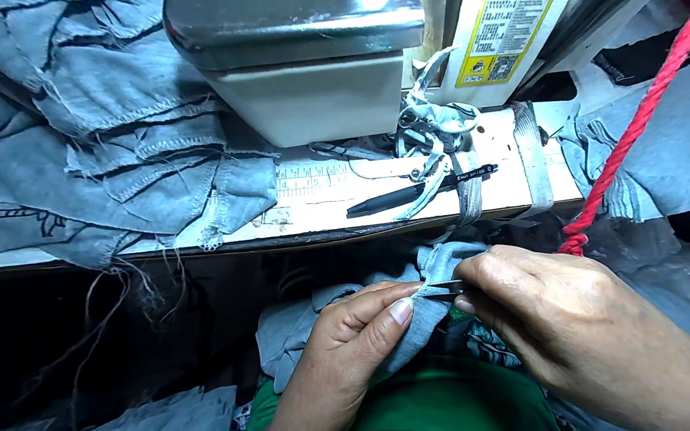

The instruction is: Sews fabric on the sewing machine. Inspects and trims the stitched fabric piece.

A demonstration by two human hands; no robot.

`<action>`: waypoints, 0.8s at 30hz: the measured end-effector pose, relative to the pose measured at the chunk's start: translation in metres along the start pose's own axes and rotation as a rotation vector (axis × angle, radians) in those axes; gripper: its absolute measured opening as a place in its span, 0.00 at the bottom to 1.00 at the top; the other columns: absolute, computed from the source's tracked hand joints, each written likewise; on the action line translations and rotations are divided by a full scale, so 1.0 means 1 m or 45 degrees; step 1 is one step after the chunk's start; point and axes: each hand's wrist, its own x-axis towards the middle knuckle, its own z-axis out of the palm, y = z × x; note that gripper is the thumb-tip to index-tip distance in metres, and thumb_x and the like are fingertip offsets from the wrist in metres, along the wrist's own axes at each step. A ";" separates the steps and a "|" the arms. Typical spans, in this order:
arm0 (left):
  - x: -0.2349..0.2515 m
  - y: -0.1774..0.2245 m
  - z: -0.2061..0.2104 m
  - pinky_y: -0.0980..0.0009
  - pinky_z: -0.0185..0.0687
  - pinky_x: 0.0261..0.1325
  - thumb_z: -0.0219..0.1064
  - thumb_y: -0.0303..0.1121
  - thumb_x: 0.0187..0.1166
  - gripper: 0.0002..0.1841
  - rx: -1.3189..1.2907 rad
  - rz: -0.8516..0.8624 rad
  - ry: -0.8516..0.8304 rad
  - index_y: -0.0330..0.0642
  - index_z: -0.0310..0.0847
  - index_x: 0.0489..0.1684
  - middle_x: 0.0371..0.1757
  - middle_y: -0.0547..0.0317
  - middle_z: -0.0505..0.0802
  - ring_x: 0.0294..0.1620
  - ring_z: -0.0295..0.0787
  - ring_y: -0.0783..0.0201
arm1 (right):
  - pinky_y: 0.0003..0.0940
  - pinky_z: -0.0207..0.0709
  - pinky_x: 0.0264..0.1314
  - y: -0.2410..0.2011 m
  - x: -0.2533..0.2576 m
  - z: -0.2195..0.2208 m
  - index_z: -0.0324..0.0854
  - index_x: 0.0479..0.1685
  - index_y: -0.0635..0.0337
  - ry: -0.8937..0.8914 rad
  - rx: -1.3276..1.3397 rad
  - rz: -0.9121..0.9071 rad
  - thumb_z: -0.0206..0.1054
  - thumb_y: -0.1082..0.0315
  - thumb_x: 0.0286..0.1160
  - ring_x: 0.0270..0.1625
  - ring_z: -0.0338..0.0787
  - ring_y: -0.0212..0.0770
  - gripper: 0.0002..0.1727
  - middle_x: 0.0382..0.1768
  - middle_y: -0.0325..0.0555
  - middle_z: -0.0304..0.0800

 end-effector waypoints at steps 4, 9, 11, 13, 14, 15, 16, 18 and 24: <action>-0.001 0.000 0.000 0.82 0.84 0.54 0.62 0.41 0.85 0.13 0.019 0.013 0.008 0.54 0.96 0.49 0.47 0.72 0.96 0.48 0.90 0.81 | 0.20 0.63 0.17 0.000 0.000 0.000 0.83 0.35 0.49 -0.006 -0.005 0.003 0.57 0.61 0.82 0.21 0.73 0.25 0.11 0.22 0.29 0.70; 0.000 0.002 -0.001 0.82 0.85 0.54 0.63 0.41 0.85 0.13 0.076 0.027 0.023 0.54 0.96 0.48 0.47 0.72 0.96 0.49 0.90 0.81 | 0.20 0.63 0.18 0.000 -0.001 0.000 0.83 0.35 0.50 -0.004 -0.026 0.014 0.56 0.61 0.82 0.22 0.74 0.26 0.12 0.22 0.30 0.71; 0.000 0.001 -0.001 0.83 0.85 0.54 0.63 0.41 0.85 0.13 0.072 0.035 0.015 0.55 0.96 0.48 0.48 0.73 0.96 0.49 0.90 0.81 | 0.20 0.62 0.18 0.000 -0.002 0.000 0.83 0.34 0.49 -0.001 -0.024 0.021 0.56 0.60 0.83 0.21 0.73 0.26 0.12 0.21 0.30 0.70; -0.001 0.001 0.000 0.82 0.85 0.54 0.63 0.41 0.84 0.13 0.053 0.024 0.022 0.54 0.97 0.47 0.47 0.72 0.96 0.48 0.90 0.81 | 0.20 0.61 0.18 0.000 -0.002 -0.001 0.83 0.35 0.49 -0.002 -0.019 0.017 0.56 0.60 0.83 0.21 0.72 0.25 0.12 0.22 0.29 0.70; -0.001 0.001 0.000 0.82 0.85 0.53 0.63 0.41 0.84 0.13 0.041 0.015 0.027 0.54 0.97 0.47 0.47 0.72 0.96 0.48 0.90 0.81 | 0.19 0.62 0.18 0.000 -0.002 -0.001 0.83 0.35 0.49 -0.005 -0.010 0.010 0.56 0.60 0.84 0.21 0.73 0.25 0.12 0.22 0.29 0.70; -0.001 0.001 0.000 0.82 0.85 0.53 0.63 0.41 0.84 0.13 0.031 0.008 0.030 0.54 0.96 0.48 0.46 0.71 0.96 0.47 0.90 0.80 | 0.20 0.62 0.18 0.000 -0.002 -0.002 0.82 0.35 0.49 -0.008 0.000 0.002 0.56 0.60 0.84 0.21 0.73 0.25 0.12 0.22 0.29 0.71; 0.000 0.000 0.000 0.82 0.86 0.52 0.63 0.41 0.84 0.13 0.025 0.004 0.032 0.54 0.96 0.48 0.46 0.70 0.96 0.47 0.90 0.80 | 0.20 0.62 0.18 -0.001 -0.002 -0.003 0.82 0.35 0.50 -0.008 0.014 -0.004 0.56 0.60 0.85 0.22 0.73 0.26 0.12 0.22 0.29 0.71; 0.000 0.001 0.000 0.82 0.85 0.52 0.63 0.42 0.84 0.13 0.027 0.004 0.031 0.54 0.96 0.48 0.46 0.70 0.96 0.47 0.91 0.80 | 0.20 0.63 0.19 -0.001 -0.002 -0.004 0.82 0.35 0.50 -0.006 0.028 -0.017 0.56 0.60 0.85 0.22 0.74 0.26 0.12 0.22 0.30 0.72; -0.001 0.002 0.001 0.83 0.85 0.53 0.64 0.41 0.84 0.13 0.008 -0.009 0.029 0.54 0.97 0.47 0.46 0.72 0.96 0.47 0.90 0.81 | 0.20 0.62 0.18 -0.001 0.000 -0.001 0.83 0.36 0.49 -0.001 0.000 -0.005 0.56 0.61 0.83 0.21 0.73 0.26 0.11 0.22 0.30 0.71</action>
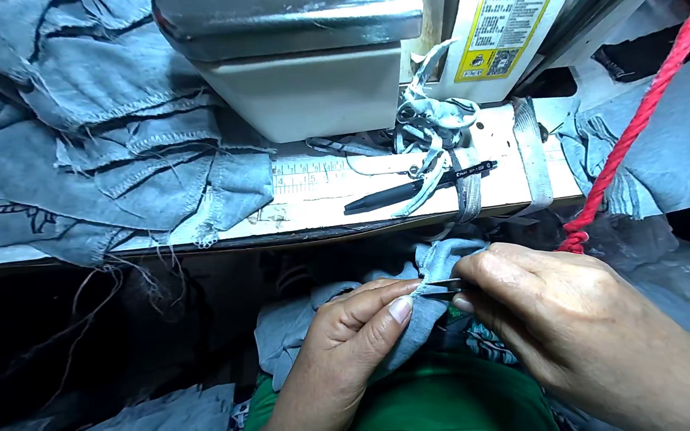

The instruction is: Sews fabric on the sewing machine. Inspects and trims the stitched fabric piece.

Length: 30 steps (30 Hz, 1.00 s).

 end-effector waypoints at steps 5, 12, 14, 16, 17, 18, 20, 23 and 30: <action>-0.001 -0.001 0.000 0.83 0.85 0.53 0.63 0.41 0.84 0.13 0.012 0.004 -0.006 0.54 0.96 0.48 0.47 0.71 0.96 0.47 0.90 0.81 | 0.20 0.62 0.17 0.000 0.000 0.000 0.83 0.36 0.49 -0.001 0.006 0.014 0.56 0.61 0.83 0.21 0.73 0.26 0.11 0.22 0.29 0.71; 0.000 -0.001 0.001 0.83 0.85 0.52 0.63 0.42 0.84 0.13 0.021 0.020 -0.001 0.54 0.96 0.49 0.46 0.72 0.96 0.46 0.90 0.81 | 0.20 0.62 0.18 0.000 -0.001 0.001 0.83 0.36 0.49 0.005 0.002 0.017 0.57 0.61 0.83 0.21 0.73 0.26 0.11 0.22 0.29 0.71; 0.000 -0.002 0.000 0.83 0.85 0.53 0.63 0.42 0.84 0.13 0.015 0.022 -0.003 0.55 0.96 0.48 0.46 0.72 0.96 0.47 0.90 0.81 | 0.20 0.62 0.18 0.000 -0.001 0.001 0.83 0.35 0.49 0.002 -0.002 0.017 0.57 0.61 0.82 0.21 0.73 0.26 0.11 0.22 0.29 0.71; -0.001 -0.001 0.001 0.82 0.85 0.53 0.63 0.42 0.84 0.13 0.003 0.015 -0.004 0.54 0.96 0.49 0.47 0.71 0.96 0.48 0.90 0.80 | 0.21 0.62 0.18 0.000 -0.001 0.001 0.83 0.35 0.49 0.005 -0.005 0.018 0.57 0.61 0.82 0.21 0.73 0.26 0.11 0.22 0.30 0.71; -0.001 -0.001 0.001 0.82 0.85 0.53 0.64 0.42 0.84 0.13 0.000 0.011 -0.001 0.54 0.96 0.49 0.47 0.71 0.96 0.48 0.90 0.80 | 0.20 0.61 0.18 0.000 -0.001 0.001 0.83 0.35 0.49 0.007 -0.010 0.016 0.57 0.61 0.82 0.21 0.73 0.26 0.11 0.22 0.30 0.71; -0.001 -0.001 0.001 0.82 0.85 0.53 0.64 0.42 0.84 0.13 0.005 0.012 0.001 0.54 0.96 0.49 0.47 0.71 0.96 0.48 0.90 0.80 | 0.20 0.61 0.18 0.000 -0.001 0.001 0.83 0.35 0.49 0.007 -0.014 0.013 0.56 0.61 0.83 0.22 0.73 0.26 0.11 0.22 0.30 0.71; -0.001 -0.001 0.000 0.83 0.85 0.53 0.63 0.42 0.84 0.13 0.025 0.023 0.001 0.55 0.96 0.49 0.48 0.72 0.96 0.48 0.90 0.81 | 0.20 0.62 0.18 0.000 -0.001 0.000 0.83 0.35 0.50 0.007 -0.015 0.011 0.56 0.61 0.82 0.22 0.73 0.26 0.11 0.22 0.30 0.71; -0.001 -0.002 0.000 0.83 0.85 0.53 0.63 0.43 0.85 0.13 0.059 0.050 0.002 0.56 0.96 0.49 0.48 0.73 0.96 0.48 0.90 0.81 | 0.20 0.61 0.18 -0.002 0.000 0.001 0.83 0.35 0.50 0.020 -0.017 0.029 0.56 0.61 0.82 0.21 0.73 0.27 0.12 0.21 0.30 0.70; -0.002 -0.004 0.000 0.83 0.85 0.52 0.63 0.43 0.85 0.13 0.024 0.078 0.017 0.56 0.96 0.50 0.47 0.73 0.96 0.47 0.90 0.81 | 0.20 0.61 0.18 -0.005 0.000 0.002 0.83 0.35 0.50 0.047 -0.005 0.046 0.56 0.61 0.84 0.21 0.72 0.26 0.12 0.22 0.30 0.70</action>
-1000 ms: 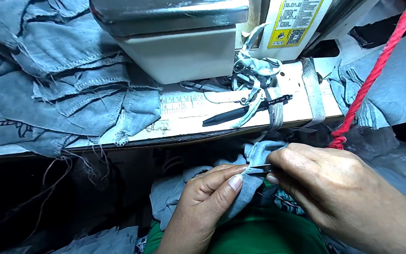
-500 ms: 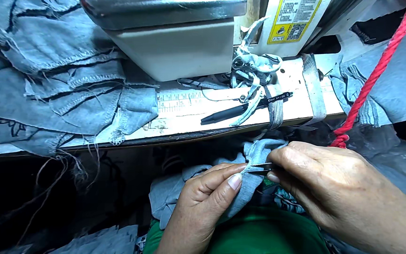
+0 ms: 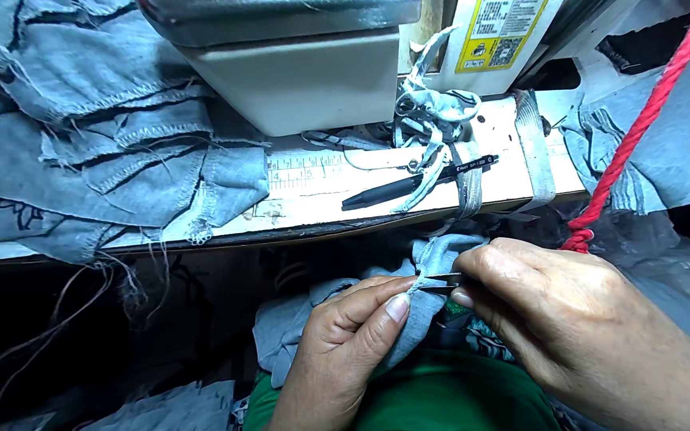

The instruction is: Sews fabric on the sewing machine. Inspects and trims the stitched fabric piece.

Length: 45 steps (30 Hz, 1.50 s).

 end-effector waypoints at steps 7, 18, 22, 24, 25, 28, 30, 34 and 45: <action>0.001 0.000 0.004 0.83 0.86 0.50 0.63 0.41 0.84 0.13 -0.160 -0.044 -0.016 0.53 0.97 0.46 0.44 0.70 0.96 0.45 0.91 0.81 | 0.19 0.63 0.22 -0.001 0.000 0.002 0.84 0.38 0.51 0.018 0.084 -0.029 0.56 0.61 0.85 0.24 0.74 0.26 0.12 0.22 0.31 0.72; 0.000 0.000 0.004 0.82 0.86 0.50 0.64 0.41 0.84 0.13 -0.173 -0.063 0.009 0.52 0.97 0.48 0.46 0.68 0.97 0.45 0.91 0.80 | 0.19 0.62 0.21 0.002 -0.004 -0.002 0.83 0.36 0.52 0.015 0.056 -0.014 0.56 0.61 0.85 0.24 0.73 0.25 0.12 0.22 0.31 0.72; 0.000 0.000 0.004 0.82 0.86 0.49 0.64 0.42 0.84 0.13 -0.155 -0.066 0.006 0.52 0.96 0.48 0.45 0.68 0.96 0.44 0.91 0.80 | 0.20 0.62 0.20 0.001 -0.003 -0.001 0.82 0.36 0.51 0.005 0.035 -0.009 0.56 0.61 0.86 0.23 0.73 0.26 0.13 0.22 0.31 0.71; 0.000 0.000 0.004 0.82 0.86 0.49 0.64 0.42 0.84 0.13 -0.150 -0.069 0.013 0.53 0.97 0.48 0.44 0.69 0.96 0.43 0.91 0.80 | 0.20 0.62 0.19 0.001 -0.003 -0.001 0.83 0.36 0.51 -0.003 0.018 -0.004 0.56 0.61 0.84 0.23 0.74 0.26 0.12 0.22 0.30 0.72; 0.000 0.000 0.004 0.82 0.86 0.49 0.65 0.42 0.83 0.13 -0.154 -0.072 0.018 0.53 0.97 0.48 0.45 0.69 0.96 0.43 0.91 0.80 | 0.20 0.63 0.19 0.001 -0.002 -0.002 0.83 0.36 0.51 -0.007 0.016 0.000 0.56 0.61 0.84 0.23 0.74 0.27 0.12 0.22 0.31 0.72; 0.000 -0.001 0.005 0.81 0.86 0.50 0.64 0.42 0.84 0.13 -0.168 -0.075 0.025 0.53 0.97 0.48 0.46 0.68 0.97 0.45 0.91 0.80 | 0.23 0.63 0.18 0.000 -0.001 -0.003 0.84 0.34 0.52 -0.010 0.044 0.025 0.58 0.63 0.80 0.21 0.76 0.31 0.11 0.22 0.35 0.71; 0.001 -0.001 0.005 0.82 0.86 0.49 0.64 0.42 0.84 0.13 -0.161 -0.075 0.029 0.53 0.97 0.48 0.45 0.68 0.97 0.44 0.91 0.80 | 0.23 0.61 0.18 0.001 -0.002 -0.003 0.84 0.35 0.52 -0.011 0.029 0.015 0.58 0.63 0.80 0.21 0.74 0.30 0.11 0.21 0.34 0.71; 0.001 -0.001 0.003 0.82 0.86 0.51 0.63 0.42 0.85 0.13 -0.095 -0.021 -0.001 0.53 0.96 0.48 0.46 0.69 0.96 0.46 0.91 0.80 | 0.20 0.62 0.19 0.001 -0.002 -0.002 0.83 0.36 0.51 -0.012 0.012 0.003 0.56 0.62 0.84 0.22 0.73 0.26 0.12 0.22 0.31 0.72; 0.001 0.000 0.008 0.80 0.88 0.48 0.66 0.39 0.83 0.12 -0.366 -0.172 0.033 0.49 0.97 0.48 0.41 0.64 0.97 0.41 0.93 0.78 | 0.24 0.61 0.17 -0.001 0.001 -0.003 0.84 0.34 0.51 -0.009 0.035 0.032 0.58 0.62 0.81 0.20 0.74 0.31 0.11 0.21 0.34 0.70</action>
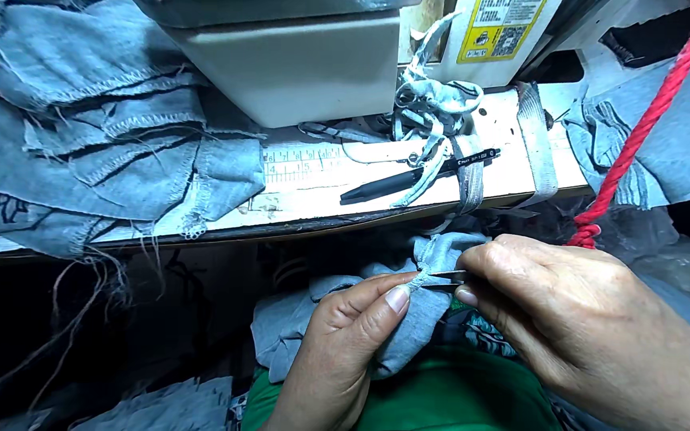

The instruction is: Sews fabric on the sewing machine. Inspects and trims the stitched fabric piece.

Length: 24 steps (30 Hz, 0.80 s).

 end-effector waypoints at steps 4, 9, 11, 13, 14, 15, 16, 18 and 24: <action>0.001 0.002 0.000 0.77 0.90 0.47 0.68 0.39 0.81 0.12 -0.250 -0.182 0.013 0.43 0.96 0.46 0.38 0.57 0.97 0.41 0.94 0.73 | 0.23 0.62 0.18 0.000 -0.002 -0.002 0.84 0.35 0.51 -0.001 0.014 0.032 0.58 0.62 0.81 0.21 0.75 0.30 0.11 0.22 0.33 0.71; 0.001 0.002 -0.002 0.76 0.90 0.49 0.68 0.41 0.81 0.13 -0.291 -0.196 -0.006 0.43 0.96 0.44 0.39 0.57 0.97 0.42 0.95 0.72 | 0.23 0.62 0.19 0.002 -0.004 -0.002 0.83 0.36 0.51 0.003 0.005 0.050 0.56 0.60 0.84 0.22 0.75 0.28 0.12 0.23 0.32 0.72; 0.001 0.001 -0.001 0.76 0.90 0.49 0.68 0.41 0.81 0.13 -0.294 -0.191 -0.011 0.43 0.96 0.45 0.39 0.56 0.97 0.42 0.95 0.72 | 0.19 0.62 0.20 0.003 -0.005 -0.002 0.83 0.37 0.50 -0.006 -0.016 0.020 0.55 0.60 0.84 0.23 0.74 0.24 0.13 0.23 0.29 0.73; 0.001 0.002 0.000 0.76 0.90 0.49 0.68 0.41 0.81 0.13 -0.287 -0.194 -0.008 0.43 0.96 0.45 0.39 0.57 0.97 0.42 0.95 0.72 | 0.19 0.61 0.19 0.002 -0.004 -0.001 0.83 0.37 0.51 -0.005 -0.011 0.003 0.55 0.61 0.84 0.23 0.73 0.24 0.12 0.22 0.29 0.72; 0.001 0.002 0.000 0.76 0.90 0.49 0.68 0.41 0.81 0.13 -0.279 -0.197 -0.002 0.43 0.96 0.45 0.38 0.57 0.97 0.41 0.95 0.73 | 0.19 0.62 0.20 0.002 -0.003 -0.001 0.83 0.37 0.51 -0.004 -0.009 -0.002 0.56 0.61 0.84 0.23 0.73 0.24 0.12 0.22 0.29 0.72; 0.001 0.002 0.001 0.77 0.90 0.48 0.69 0.41 0.80 0.13 -0.272 -0.200 0.006 0.44 0.96 0.44 0.37 0.58 0.97 0.40 0.94 0.73 | 0.19 0.62 0.20 0.002 -0.003 0.000 0.83 0.36 0.51 -0.006 -0.009 -0.008 0.56 0.61 0.84 0.23 0.73 0.24 0.12 0.22 0.29 0.72; 0.001 0.003 0.001 0.77 0.90 0.47 0.69 0.41 0.80 0.13 -0.267 -0.201 0.007 0.44 0.97 0.43 0.37 0.58 0.97 0.40 0.94 0.74 | 0.20 0.61 0.20 0.002 -0.002 0.000 0.83 0.36 0.51 -0.010 -0.012 -0.010 0.56 0.61 0.83 0.23 0.73 0.25 0.12 0.22 0.29 0.71; 0.001 0.003 0.001 0.77 0.90 0.47 0.68 0.41 0.81 0.13 -0.265 -0.201 0.005 0.44 0.96 0.44 0.36 0.58 0.97 0.39 0.94 0.74 | 0.21 0.61 0.19 0.001 -0.001 0.000 0.83 0.36 0.50 -0.015 -0.003 0.006 0.56 0.61 0.83 0.23 0.74 0.27 0.12 0.22 0.30 0.71; 0.000 0.003 0.000 0.76 0.90 0.50 0.67 0.42 0.82 0.15 -0.228 -0.188 -0.006 0.43 0.96 0.49 0.40 0.57 0.97 0.43 0.95 0.73 | 0.23 0.61 0.18 -0.001 0.000 0.000 0.84 0.34 0.49 -0.037 -0.013 0.075 0.57 0.62 0.79 0.21 0.75 0.29 0.10 0.21 0.32 0.70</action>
